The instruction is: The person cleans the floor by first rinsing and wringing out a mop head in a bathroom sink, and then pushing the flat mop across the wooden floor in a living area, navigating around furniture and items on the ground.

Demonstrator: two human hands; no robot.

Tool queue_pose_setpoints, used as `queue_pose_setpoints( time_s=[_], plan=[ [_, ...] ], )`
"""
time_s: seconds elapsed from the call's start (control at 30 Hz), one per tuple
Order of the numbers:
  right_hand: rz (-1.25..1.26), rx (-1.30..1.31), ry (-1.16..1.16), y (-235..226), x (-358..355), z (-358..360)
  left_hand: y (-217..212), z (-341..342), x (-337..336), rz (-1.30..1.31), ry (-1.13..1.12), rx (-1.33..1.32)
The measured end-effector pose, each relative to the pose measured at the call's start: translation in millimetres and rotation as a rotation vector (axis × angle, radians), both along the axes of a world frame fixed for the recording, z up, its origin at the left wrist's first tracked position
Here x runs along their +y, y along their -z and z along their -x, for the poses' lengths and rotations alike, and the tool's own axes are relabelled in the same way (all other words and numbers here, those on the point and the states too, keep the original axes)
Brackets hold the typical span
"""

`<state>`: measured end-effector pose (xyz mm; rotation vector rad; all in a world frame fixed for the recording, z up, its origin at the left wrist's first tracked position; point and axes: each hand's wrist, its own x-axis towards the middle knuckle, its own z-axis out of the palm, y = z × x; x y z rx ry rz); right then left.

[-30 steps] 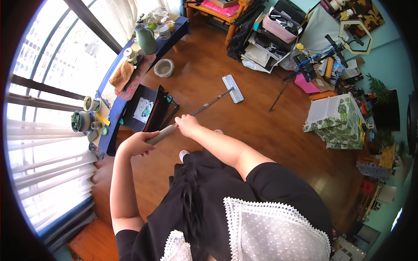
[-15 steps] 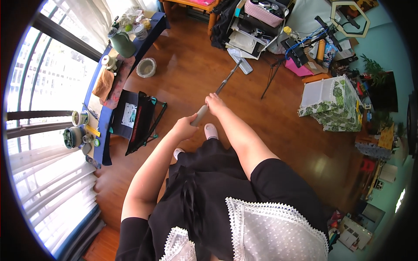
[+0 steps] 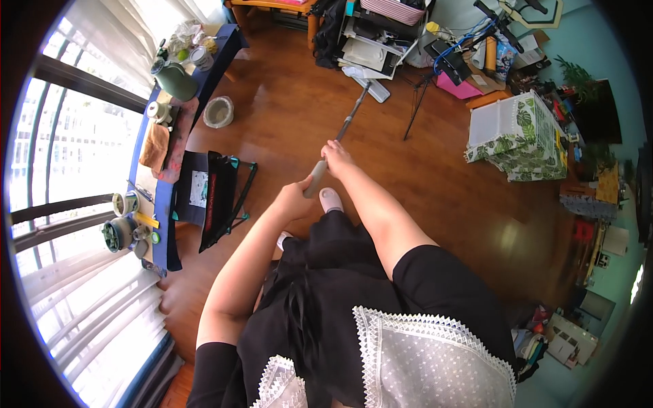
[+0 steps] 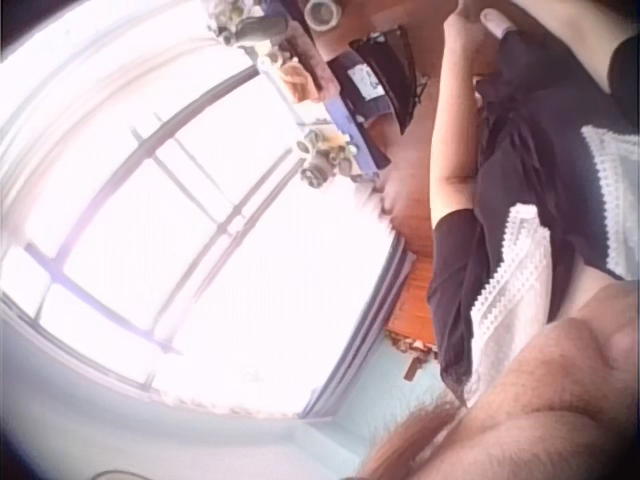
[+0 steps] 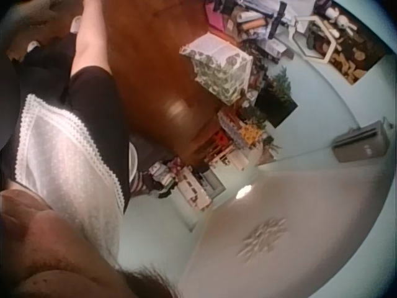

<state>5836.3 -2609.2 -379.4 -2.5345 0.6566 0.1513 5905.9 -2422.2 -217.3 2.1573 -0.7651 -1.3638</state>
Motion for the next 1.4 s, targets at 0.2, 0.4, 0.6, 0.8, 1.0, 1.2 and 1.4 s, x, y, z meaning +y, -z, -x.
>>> queue_pose_setpoints(
  time_s=[0.2,0.4,0.6,0.8,1.0,1.2,1.4],
  plan=[
    [0.002,-0.213,-0.042,-27.4,79.9,-8.4,-64.1,-38.1,63.0,-0.115,0.086,0.057],
    [-0.003,-0.165,-0.154,-64.2,141.4,-19.2,-109.2,-73.2,120.2,-0.213,0.036,0.196],
    [0.031,-0.102,-0.22,-74.7,134.2,-28.2,-120.2,-85.8,115.0,-0.207,-0.016,0.251],
    [0.064,-0.096,-0.124,-46.3,44.8,-9.1,-74.7,-58.4,33.8,-0.097,-0.05,0.257],
    [0.155,0.037,-0.077,-4.1,-82.5,25.6,-17.5,-0.6,-81.7,-0.001,-0.171,0.292],
    [-0.122,0.05,0.215,24.0,-167.7,46.7,23.5,28.7,-164.4,0.01,-0.179,0.317],
    [-0.392,0.096,0.449,17.9,-198.8,60.7,40.5,49.5,-199.7,-0.023,-0.156,0.286]
  ],
)
